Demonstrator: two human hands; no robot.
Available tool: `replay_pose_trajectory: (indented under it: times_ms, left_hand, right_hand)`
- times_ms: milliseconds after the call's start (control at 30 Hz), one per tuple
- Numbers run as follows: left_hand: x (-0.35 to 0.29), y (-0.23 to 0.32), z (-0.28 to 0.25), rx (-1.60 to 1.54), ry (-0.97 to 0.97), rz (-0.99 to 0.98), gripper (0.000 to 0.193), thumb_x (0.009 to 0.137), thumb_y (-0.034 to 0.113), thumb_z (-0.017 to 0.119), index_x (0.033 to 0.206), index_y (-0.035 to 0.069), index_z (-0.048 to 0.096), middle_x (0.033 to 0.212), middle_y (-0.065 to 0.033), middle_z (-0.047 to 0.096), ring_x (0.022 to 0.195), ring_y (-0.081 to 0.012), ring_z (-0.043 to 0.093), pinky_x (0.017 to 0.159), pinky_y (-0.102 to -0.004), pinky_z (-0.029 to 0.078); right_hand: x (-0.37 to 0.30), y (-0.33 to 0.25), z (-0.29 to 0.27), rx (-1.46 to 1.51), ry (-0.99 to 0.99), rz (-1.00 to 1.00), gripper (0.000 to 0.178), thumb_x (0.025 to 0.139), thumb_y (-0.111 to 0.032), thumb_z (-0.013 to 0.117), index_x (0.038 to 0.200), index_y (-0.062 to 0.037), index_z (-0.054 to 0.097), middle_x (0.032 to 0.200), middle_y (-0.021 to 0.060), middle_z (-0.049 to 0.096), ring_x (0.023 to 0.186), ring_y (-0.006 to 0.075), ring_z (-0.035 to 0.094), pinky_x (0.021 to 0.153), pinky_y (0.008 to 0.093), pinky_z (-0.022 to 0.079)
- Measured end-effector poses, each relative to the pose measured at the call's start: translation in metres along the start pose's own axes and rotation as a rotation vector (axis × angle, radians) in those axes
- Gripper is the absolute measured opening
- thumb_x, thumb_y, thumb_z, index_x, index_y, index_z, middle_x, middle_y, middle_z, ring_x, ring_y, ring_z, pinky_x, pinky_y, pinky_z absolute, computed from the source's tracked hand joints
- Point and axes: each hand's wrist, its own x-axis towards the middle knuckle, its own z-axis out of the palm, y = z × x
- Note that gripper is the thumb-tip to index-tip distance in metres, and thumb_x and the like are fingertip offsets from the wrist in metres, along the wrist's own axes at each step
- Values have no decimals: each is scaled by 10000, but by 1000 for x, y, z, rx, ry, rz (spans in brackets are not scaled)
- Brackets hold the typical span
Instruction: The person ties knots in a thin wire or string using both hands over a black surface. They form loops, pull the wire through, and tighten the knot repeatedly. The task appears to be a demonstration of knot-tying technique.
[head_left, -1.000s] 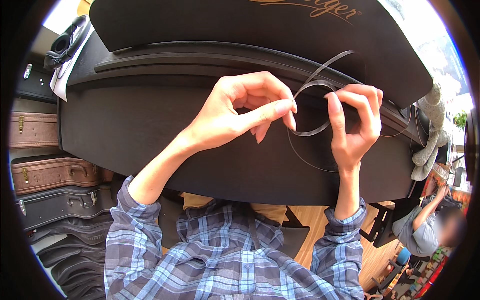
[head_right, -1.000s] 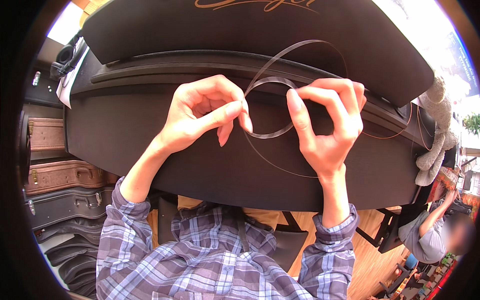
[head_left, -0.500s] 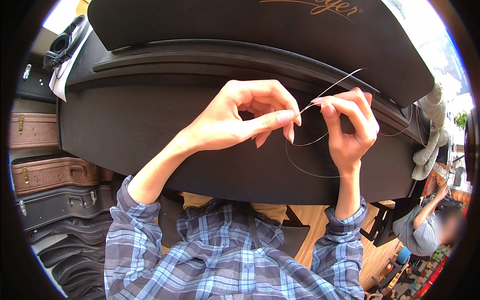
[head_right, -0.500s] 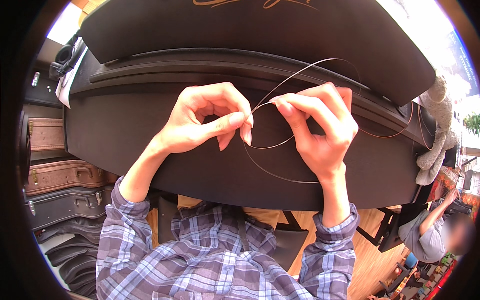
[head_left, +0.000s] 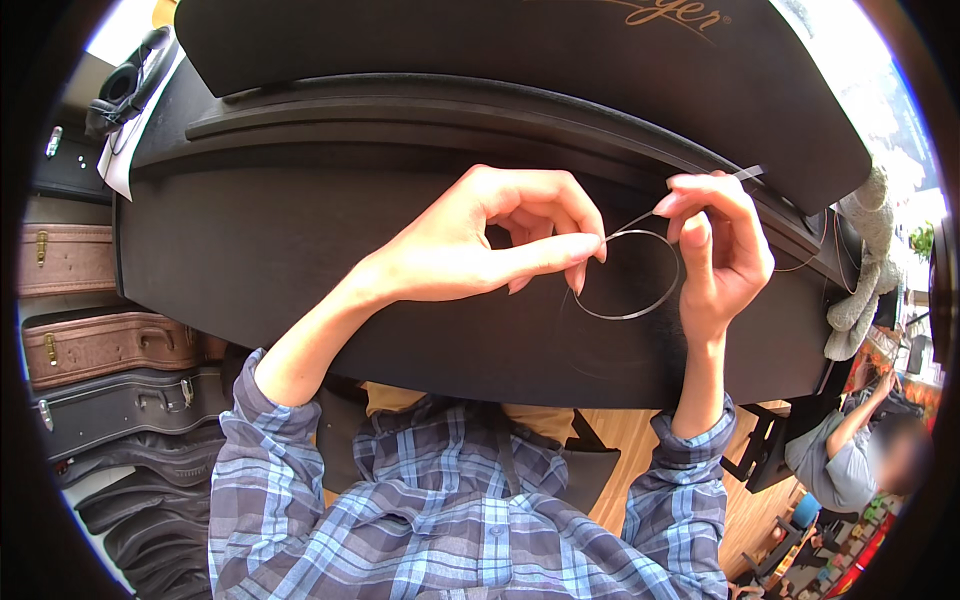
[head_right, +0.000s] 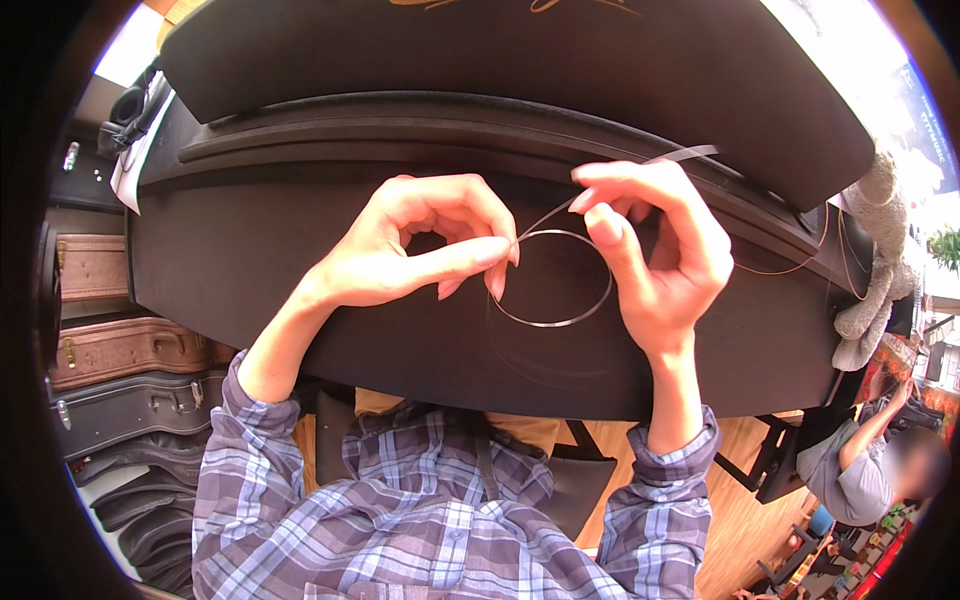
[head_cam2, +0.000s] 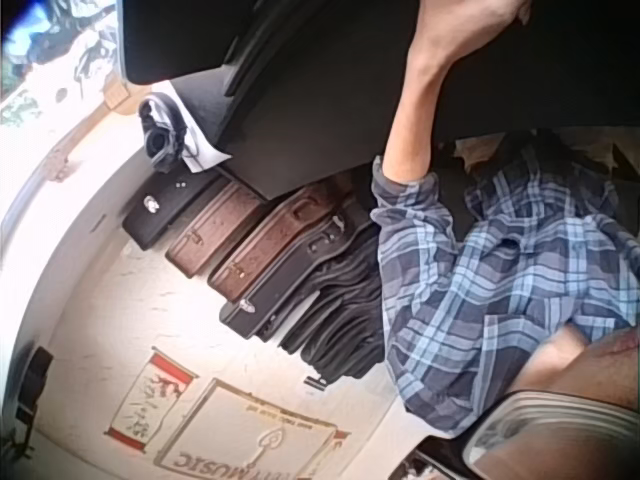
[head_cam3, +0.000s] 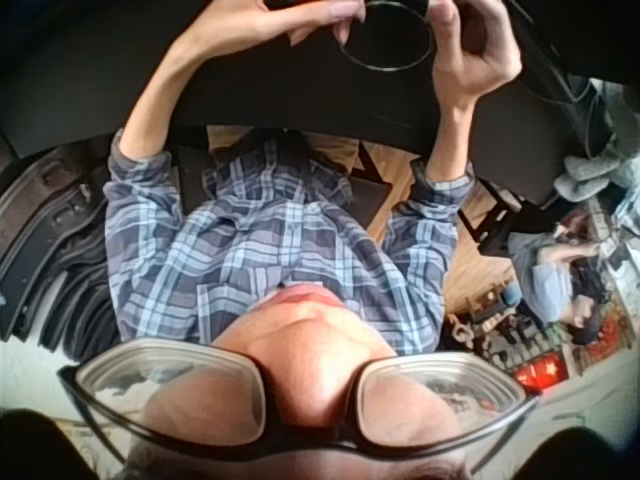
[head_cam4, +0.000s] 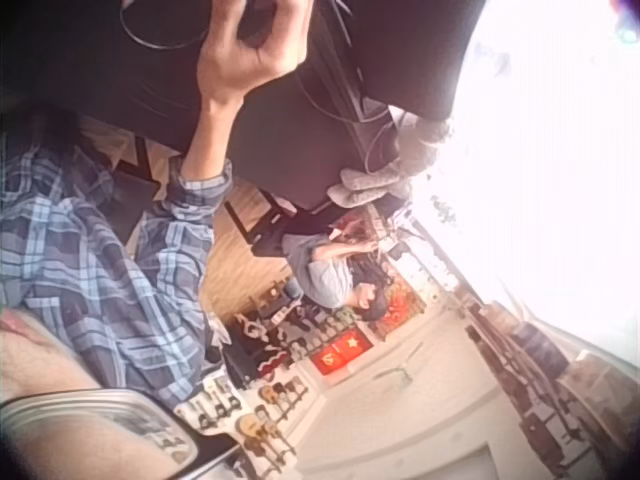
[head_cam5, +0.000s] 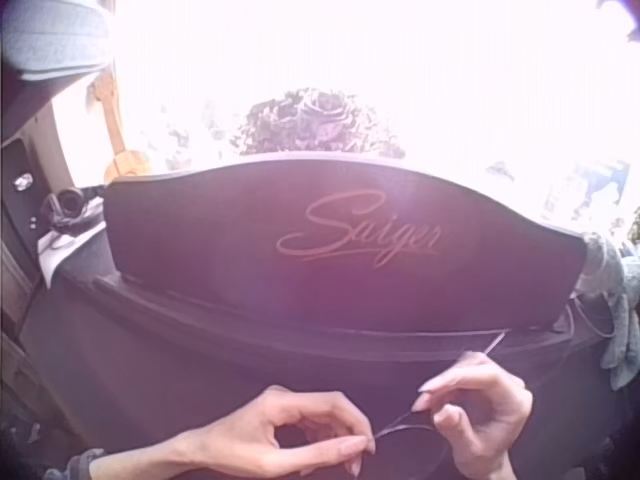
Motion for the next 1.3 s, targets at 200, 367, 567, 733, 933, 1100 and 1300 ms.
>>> replay_pose_trajectory:
  times_ms: [200,367,567,733,933,1100,1300]
  left_hand:
    - [0,-2,-1,-3,7,-14,204,997,253,673,1045,55,679,832,-36,726,628,-66,602,542,-215,462]
    - [-1,3,-2,-14,4,-65,190,999,231,673,1044,47,673,836,-44,726,637,-67,609,548,-217,463]
    - [1,0,2,113,100,46,96,990,115,670,985,20,678,788,-52,710,621,-67,622,523,-203,438]
    - [2,-5,3,116,209,63,146,965,196,723,996,53,712,712,5,685,656,-40,623,575,-211,435]
    - [0,-2,1,94,225,38,159,959,200,731,995,48,703,680,21,643,638,-34,598,570,-214,420]
    - [2,1,0,32,254,12,193,953,213,739,1028,51,666,682,22,631,645,-40,598,550,-220,417]
    - [1,3,-8,-253,168,10,270,1063,272,563,1063,9,624,659,-22,605,510,-55,495,511,-217,391]
  right_hand:
    - [-5,-1,1,151,-24,1,153,822,92,753,941,17,694,890,167,718,737,186,691,595,260,549]
    - [2,-3,1,-161,-130,-129,207,723,74,808,876,-49,745,827,74,735,707,175,697,641,281,571]
    - [3,-6,4,-248,-169,-124,183,717,32,842,841,-68,752,800,48,734,680,159,689,620,280,551]
    - [2,-6,7,-210,-169,-105,211,713,-39,882,860,-93,741,777,7,730,634,128,670,580,260,485]
    - [3,-6,11,-292,-257,-135,172,754,-51,858,844,-112,725,708,-11,702,593,116,649,570,252,461]
    - [1,-7,10,-284,-126,-17,122,802,-49,832,836,-78,718,698,17,692,588,113,633,525,244,451]
    - [-1,-7,10,-122,-60,157,116,854,16,791,923,-10,702,799,60,705,581,93,651,518,209,471]
